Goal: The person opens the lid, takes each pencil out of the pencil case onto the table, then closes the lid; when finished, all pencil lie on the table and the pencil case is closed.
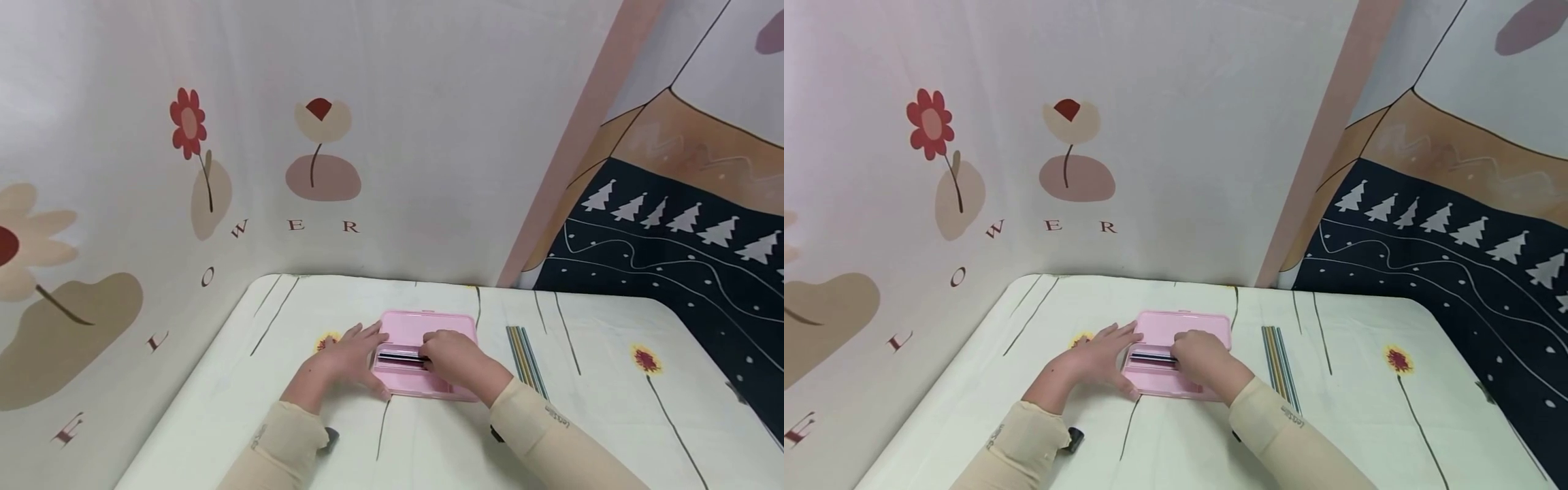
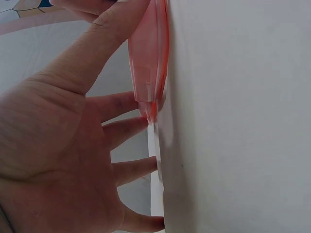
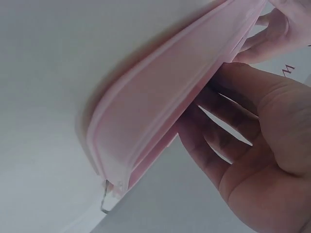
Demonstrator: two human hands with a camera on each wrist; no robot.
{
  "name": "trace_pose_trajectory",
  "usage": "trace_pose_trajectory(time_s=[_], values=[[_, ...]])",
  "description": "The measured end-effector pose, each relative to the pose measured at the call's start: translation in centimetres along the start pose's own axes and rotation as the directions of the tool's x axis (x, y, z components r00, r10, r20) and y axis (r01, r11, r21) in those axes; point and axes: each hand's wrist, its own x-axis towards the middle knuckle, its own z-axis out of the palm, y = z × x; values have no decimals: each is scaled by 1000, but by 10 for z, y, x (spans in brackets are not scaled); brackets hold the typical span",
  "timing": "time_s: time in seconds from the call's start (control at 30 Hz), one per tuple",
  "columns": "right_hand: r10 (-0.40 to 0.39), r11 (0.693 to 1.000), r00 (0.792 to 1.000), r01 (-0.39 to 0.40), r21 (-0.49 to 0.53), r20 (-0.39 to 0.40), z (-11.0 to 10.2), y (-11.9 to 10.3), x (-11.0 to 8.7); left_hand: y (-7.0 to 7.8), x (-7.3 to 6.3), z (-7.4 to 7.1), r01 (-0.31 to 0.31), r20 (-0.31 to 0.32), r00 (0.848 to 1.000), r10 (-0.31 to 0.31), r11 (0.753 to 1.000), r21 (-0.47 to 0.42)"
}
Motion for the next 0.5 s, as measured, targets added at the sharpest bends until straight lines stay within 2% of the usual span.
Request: trace_pose_trajectory(time_s=[0.2, 0.5], values=[[-3, 999, 1000, 3, -44, -3, -1, -2, -2, -1, 0, 0, -4, -3, 1000, 4, 1000, -1], [-42, 966, 999, 48, -253, 28, -2, -9, -3, -1, 0, 0, -11, -6, 1000, 11, 1000, -1]])
